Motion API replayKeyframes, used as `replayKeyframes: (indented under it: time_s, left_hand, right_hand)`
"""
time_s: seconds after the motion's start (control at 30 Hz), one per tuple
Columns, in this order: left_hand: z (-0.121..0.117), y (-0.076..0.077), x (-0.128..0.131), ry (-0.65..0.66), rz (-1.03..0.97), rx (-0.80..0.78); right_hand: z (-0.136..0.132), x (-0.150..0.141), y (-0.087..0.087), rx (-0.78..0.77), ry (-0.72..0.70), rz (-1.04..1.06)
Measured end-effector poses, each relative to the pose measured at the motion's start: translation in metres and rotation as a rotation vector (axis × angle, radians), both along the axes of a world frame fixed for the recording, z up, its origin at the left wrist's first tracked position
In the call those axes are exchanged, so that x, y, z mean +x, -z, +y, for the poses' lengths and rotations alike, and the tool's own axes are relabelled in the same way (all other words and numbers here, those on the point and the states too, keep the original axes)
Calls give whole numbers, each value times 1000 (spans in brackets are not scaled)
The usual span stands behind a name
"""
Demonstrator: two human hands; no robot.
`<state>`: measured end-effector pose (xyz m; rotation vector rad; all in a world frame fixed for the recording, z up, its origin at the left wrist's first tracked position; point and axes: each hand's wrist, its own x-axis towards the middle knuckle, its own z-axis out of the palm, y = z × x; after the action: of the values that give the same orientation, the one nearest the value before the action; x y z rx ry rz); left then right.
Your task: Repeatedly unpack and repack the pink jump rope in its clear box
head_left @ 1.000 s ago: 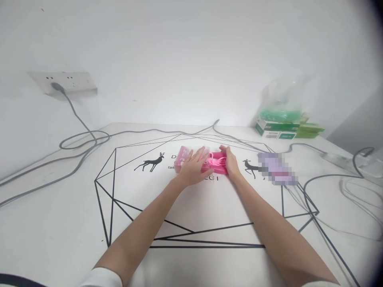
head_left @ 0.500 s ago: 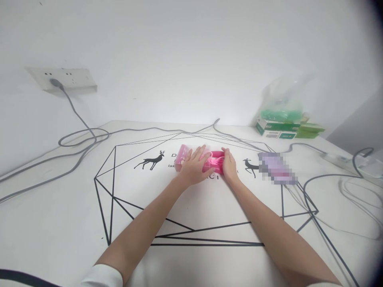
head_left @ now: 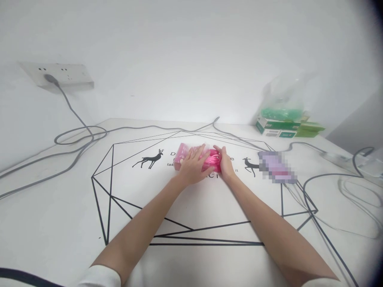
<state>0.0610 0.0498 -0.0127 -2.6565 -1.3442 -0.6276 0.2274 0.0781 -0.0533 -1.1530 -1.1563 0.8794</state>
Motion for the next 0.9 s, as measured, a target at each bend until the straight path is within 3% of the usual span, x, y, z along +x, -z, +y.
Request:
replayKeyframes:
  time_s: [0.17, 0.33, 0.5, 0.7, 0.9]
  left_hand:
    - [0, -1, 0, -2, -13, -39]
    - [1, 0, 0, -6, -13, -41]
    - [3, 1, -2, 31, -20, -16]
    - [4, 4, -2, 39, -27, 9]
    - [1, -4, -2, 51, -29, -50]
  right_hand:
    - [1, 2, 0, -66, -57, 170]
    - [-2, 2, 3, 49, 61, -13]
    - [-6, -1, 1, 108, 37, -242]
    - [-3, -3, -2, 5, 41, -229]
    - [3, -6, 0, -28, 44, -173]
